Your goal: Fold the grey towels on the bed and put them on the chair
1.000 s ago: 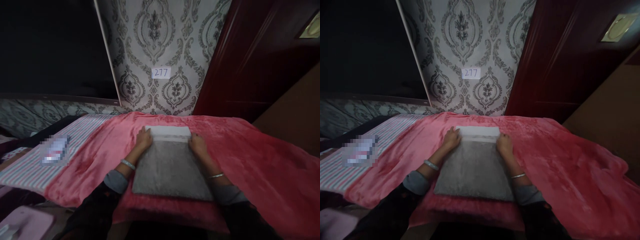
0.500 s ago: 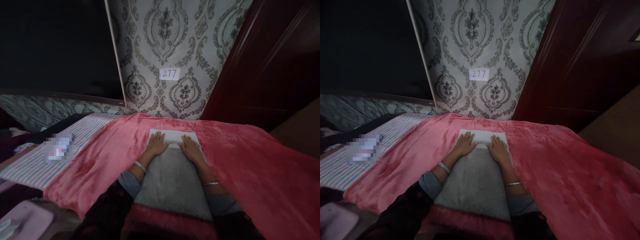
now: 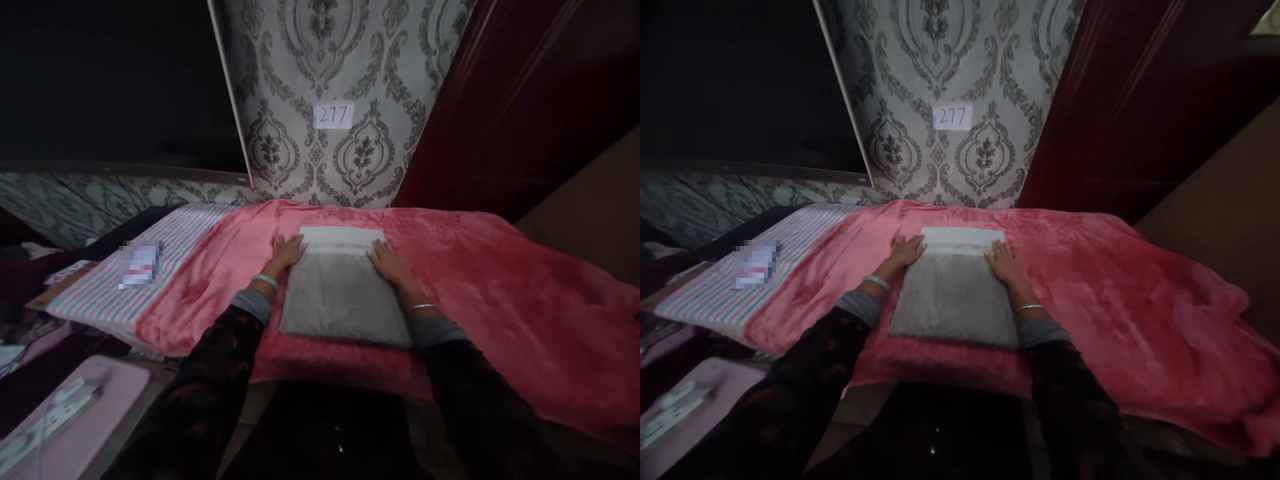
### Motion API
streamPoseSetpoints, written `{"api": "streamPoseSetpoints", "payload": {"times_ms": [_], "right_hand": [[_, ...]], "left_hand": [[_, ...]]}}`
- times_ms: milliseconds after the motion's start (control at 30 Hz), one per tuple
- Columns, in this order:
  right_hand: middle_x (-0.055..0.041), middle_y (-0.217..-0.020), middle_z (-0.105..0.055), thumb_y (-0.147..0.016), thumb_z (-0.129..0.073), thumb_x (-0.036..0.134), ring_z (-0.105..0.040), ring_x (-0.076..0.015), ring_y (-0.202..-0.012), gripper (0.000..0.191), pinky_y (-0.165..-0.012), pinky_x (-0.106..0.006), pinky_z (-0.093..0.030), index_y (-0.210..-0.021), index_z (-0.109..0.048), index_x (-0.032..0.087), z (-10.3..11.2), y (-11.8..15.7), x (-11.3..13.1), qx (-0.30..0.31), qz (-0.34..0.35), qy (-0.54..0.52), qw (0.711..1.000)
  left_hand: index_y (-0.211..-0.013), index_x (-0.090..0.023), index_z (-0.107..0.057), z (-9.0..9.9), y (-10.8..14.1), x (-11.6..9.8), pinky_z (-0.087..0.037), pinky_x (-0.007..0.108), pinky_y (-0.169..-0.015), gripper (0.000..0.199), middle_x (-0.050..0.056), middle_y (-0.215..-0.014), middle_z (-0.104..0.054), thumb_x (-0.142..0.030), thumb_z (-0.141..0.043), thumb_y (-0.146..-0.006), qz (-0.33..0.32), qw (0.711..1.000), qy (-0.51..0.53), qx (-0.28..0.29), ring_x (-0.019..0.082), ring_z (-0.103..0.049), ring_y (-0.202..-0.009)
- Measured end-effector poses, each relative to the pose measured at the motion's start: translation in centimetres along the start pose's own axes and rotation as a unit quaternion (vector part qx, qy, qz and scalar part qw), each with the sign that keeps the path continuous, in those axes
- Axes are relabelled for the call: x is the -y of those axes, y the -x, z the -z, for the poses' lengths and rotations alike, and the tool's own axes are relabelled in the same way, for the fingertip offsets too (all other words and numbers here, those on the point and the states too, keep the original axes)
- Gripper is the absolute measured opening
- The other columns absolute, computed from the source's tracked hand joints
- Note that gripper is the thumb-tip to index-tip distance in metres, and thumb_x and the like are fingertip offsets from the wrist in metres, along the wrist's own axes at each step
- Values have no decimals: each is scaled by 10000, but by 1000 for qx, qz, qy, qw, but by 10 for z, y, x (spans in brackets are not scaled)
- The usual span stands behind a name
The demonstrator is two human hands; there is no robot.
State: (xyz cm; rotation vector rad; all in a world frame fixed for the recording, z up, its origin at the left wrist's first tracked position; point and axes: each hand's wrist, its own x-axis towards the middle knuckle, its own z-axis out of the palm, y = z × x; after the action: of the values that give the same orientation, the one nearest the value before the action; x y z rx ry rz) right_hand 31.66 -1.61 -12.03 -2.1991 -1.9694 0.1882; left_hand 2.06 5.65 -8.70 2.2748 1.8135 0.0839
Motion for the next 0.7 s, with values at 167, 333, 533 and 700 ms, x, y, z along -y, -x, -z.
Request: {"api": "streamPoseSetpoints", "payload": {"times_ms": [167,333,533,700], "right_hand": [[-121,-1649,-196,-1029,-198,472,-144,-300,-1525,641,-1174,-583,-257,-1578,-279,151,0,54,18,4,-15,17,1000],[-65,-1650,-217,-1030,-233,441,-177,-293,-1518,580,-1179,-597,-230,-1574,-306,253,-11,108,56,-37,99,40,994],[-50,-1655,-197,-1026,-260,461,-174,-278,-1519,597,-1193,-560,-217,-1579,-293,239,-13,124,49,-12,93,41,995],[-45,-1655,-206,-1022,-252,461,-181,-260,-1518,605,-1205,-524,-201,-1586,-273,244,-13,138,17,-14,49,24,998]], "left_hand": [[-1544,-241,-376,-12,46,-29,-205,644,-1170,650,122,-1649,-254,-571,-269,-995,-45,999,-8,-26,406,-194,-1510],[-1570,-232,-309,-48,110,-57,-151,562,-1226,637,104,-1656,-237,-528,-332,-1007,-283,958,-32,-31,283,-165,-1538],[-1576,-182,-292,-55,124,-42,-133,562,-1230,688,152,-1663,-184,-551,-366,-999,-261,964,-47,-36,312,-139,-1541],[-1591,-208,-248,-49,135,-17,-125,535,-1238,681,120,-1668,-188,-532,-365,-1004,-226,972,-51,-33,289,-145,-1541]]}}
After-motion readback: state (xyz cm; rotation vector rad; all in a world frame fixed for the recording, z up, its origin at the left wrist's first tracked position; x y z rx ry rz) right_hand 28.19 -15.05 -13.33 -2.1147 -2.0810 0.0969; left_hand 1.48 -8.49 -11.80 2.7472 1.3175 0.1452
